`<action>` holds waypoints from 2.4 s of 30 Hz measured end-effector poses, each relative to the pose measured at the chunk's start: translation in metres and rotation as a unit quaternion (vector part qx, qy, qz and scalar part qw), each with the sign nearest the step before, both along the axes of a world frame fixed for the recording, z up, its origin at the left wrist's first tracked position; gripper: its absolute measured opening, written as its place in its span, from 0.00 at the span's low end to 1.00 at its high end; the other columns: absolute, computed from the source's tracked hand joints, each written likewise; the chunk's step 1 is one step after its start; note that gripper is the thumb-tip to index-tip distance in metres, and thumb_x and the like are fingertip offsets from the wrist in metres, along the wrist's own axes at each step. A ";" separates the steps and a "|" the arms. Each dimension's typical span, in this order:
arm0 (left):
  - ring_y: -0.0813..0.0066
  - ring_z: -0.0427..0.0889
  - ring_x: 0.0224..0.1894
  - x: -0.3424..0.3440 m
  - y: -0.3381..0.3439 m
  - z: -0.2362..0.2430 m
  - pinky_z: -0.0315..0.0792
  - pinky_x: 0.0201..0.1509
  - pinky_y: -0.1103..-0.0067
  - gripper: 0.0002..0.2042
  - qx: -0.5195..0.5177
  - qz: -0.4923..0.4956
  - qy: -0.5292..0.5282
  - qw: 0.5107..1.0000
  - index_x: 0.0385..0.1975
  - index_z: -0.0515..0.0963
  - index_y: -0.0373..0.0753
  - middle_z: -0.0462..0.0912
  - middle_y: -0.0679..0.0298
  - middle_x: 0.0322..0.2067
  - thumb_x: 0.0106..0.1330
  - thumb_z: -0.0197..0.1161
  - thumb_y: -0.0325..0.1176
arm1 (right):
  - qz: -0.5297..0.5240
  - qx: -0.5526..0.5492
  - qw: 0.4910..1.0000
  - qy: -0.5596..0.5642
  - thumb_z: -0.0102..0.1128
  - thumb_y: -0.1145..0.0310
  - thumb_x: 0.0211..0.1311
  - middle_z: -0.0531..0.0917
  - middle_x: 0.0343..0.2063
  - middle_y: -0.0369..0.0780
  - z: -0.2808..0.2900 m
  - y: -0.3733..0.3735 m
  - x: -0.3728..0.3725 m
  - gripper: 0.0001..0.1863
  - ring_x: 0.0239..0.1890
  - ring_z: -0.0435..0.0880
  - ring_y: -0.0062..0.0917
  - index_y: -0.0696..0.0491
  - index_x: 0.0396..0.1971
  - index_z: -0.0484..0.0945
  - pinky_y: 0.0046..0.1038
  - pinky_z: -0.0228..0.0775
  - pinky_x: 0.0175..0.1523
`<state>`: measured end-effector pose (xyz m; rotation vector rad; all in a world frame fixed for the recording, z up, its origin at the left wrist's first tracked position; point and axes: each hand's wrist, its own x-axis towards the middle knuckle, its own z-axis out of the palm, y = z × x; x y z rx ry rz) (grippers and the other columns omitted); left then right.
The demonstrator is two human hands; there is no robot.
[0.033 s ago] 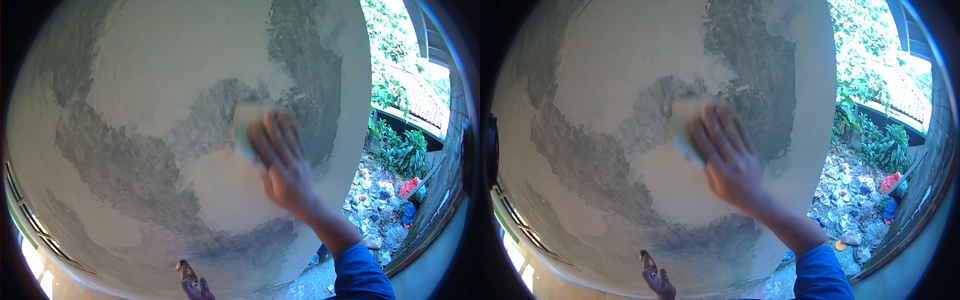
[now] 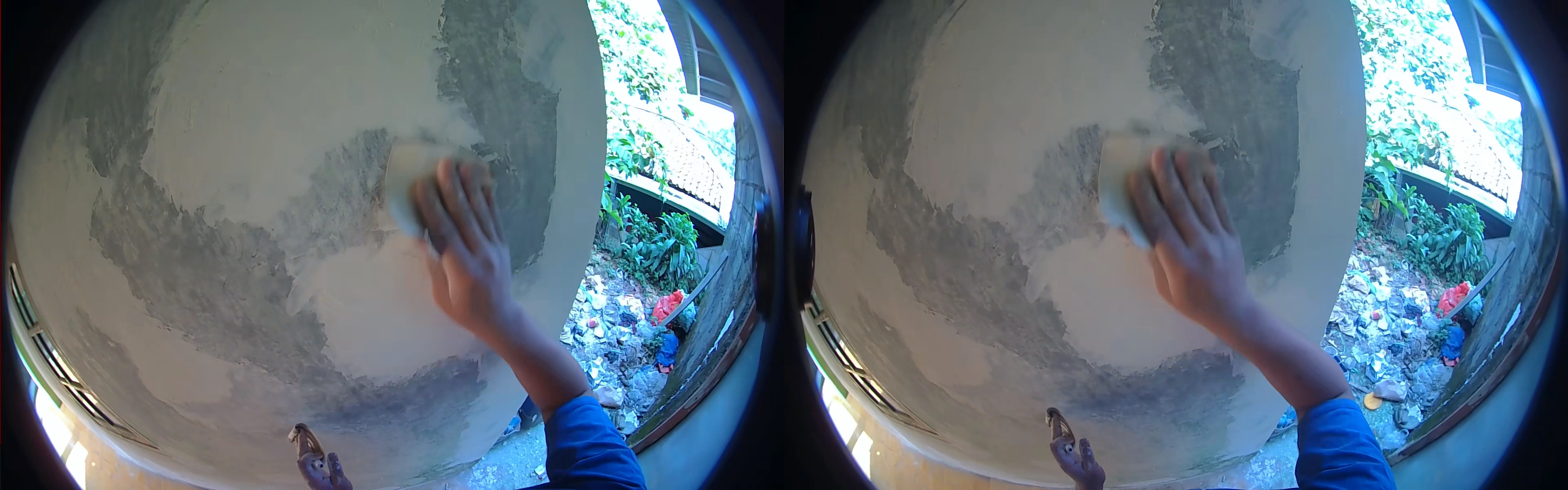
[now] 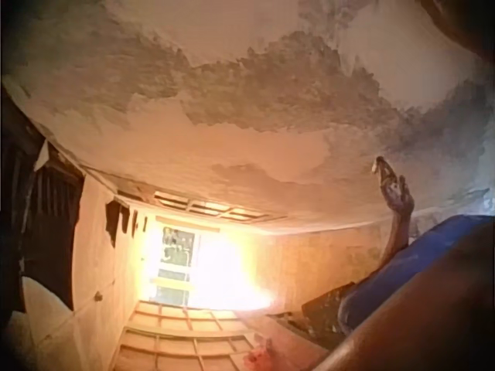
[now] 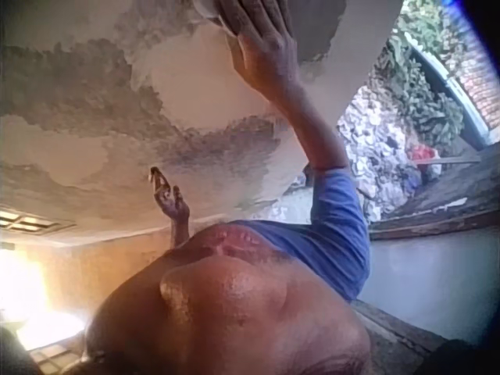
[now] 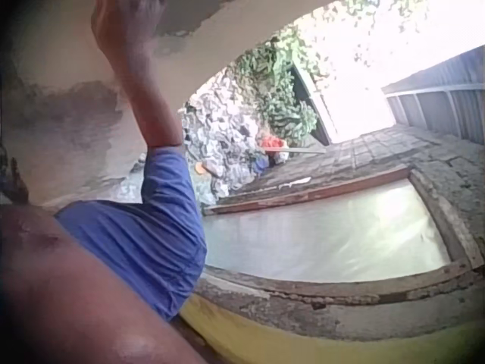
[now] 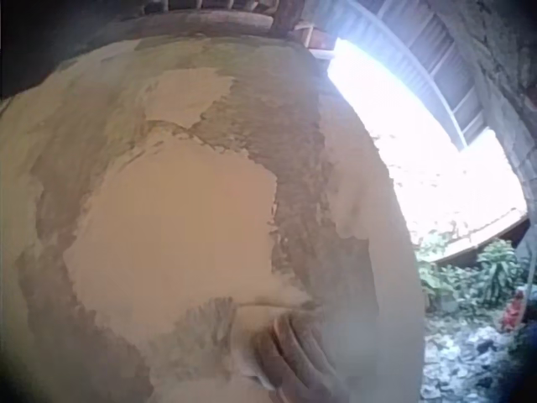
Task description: The person sands a wall surface with a sanding sponge, then applies white filler to the wall using a putty knife.
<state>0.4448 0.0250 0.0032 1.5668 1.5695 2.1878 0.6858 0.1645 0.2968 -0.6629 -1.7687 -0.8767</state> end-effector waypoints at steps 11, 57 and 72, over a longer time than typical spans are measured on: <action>0.64 0.67 0.50 -0.005 -0.001 -0.009 0.61 0.49 0.71 0.13 0.022 0.017 0.170 0.985 0.43 0.64 0.36 0.68 0.51 0.51 0.63 0.57 0.30 | 0.030 -0.084 0.995 -0.050 0.55 0.74 0.54 0.61 0.61 0.54 -0.048 -0.016 -0.004 0.28 0.65 0.56 0.50 0.59 0.58 0.65 0.49 0.46 0.66; 0.67 0.66 0.49 -0.033 -0.085 -0.058 0.61 0.53 0.71 0.17 -0.053 -0.062 -0.073 0.994 0.45 0.65 0.37 0.68 0.58 0.47 0.56 0.58 0.20 | -0.069 0.136 0.987 0.050 0.43 0.60 0.66 0.55 0.65 0.46 0.162 0.012 -0.025 0.27 0.69 0.49 0.38 0.54 0.63 0.57 0.41 0.37 0.70; 0.68 0.66 0.51 -0.047 -0.138 -0.123 0.62 0.54 0.72 0.20 0.020 -0.084 -0.240 0.967 0.50 0.64 0.36 0.68 0.60 0.46 0.58 0.61 0.24 | -0.092 0.138 0.986 -0.009 0.41 0.58 0.67 0.50 0.67 0.42 0.178 0.012 -0.024 0.28 0.70 0.45 0.36 0.47 0.65 0.53 0.40 0.34 0.71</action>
